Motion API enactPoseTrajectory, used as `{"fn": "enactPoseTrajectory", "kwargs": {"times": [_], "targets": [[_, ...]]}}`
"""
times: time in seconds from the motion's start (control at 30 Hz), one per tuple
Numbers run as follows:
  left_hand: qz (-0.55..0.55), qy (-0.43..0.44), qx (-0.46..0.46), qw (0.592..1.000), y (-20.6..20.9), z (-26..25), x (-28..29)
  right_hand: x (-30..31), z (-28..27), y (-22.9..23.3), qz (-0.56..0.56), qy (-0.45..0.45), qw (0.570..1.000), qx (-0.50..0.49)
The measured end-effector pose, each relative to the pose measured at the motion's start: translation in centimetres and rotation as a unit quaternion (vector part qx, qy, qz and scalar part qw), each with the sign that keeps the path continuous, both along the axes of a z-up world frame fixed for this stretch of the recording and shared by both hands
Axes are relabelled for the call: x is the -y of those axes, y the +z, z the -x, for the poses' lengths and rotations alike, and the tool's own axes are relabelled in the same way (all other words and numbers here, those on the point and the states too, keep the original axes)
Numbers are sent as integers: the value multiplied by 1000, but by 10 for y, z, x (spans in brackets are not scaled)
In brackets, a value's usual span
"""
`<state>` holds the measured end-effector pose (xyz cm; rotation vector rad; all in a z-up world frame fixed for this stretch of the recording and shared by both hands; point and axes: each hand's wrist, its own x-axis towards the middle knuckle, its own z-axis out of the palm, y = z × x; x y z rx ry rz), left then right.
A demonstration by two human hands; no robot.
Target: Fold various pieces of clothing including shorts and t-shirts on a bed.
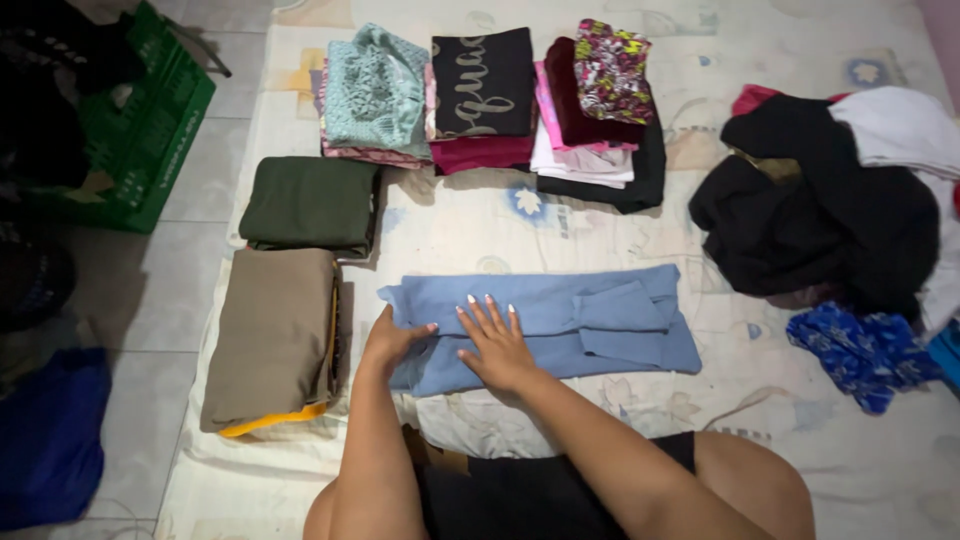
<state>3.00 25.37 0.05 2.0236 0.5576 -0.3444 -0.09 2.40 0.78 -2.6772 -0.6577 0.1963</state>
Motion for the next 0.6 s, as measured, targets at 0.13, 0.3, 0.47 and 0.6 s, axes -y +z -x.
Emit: {"fn": "enactPoseTrajectory", "kwargs": {"times": [0.13,0.3,0.47,0.6], "targets": [[140,-5,22,990,18,1,10,5,-2,-29,-103,-39,994,-5],[147,-50,58,986,16,-8,29,7,1,-57,-385,-130,911,-69],[103,-177,86,975,37,-1,90,49,-3,-53,-692,-224,560,-398],[113,-223,136,959,28,13,154,91,-9,-50,-757,-183,451,-435]]}}
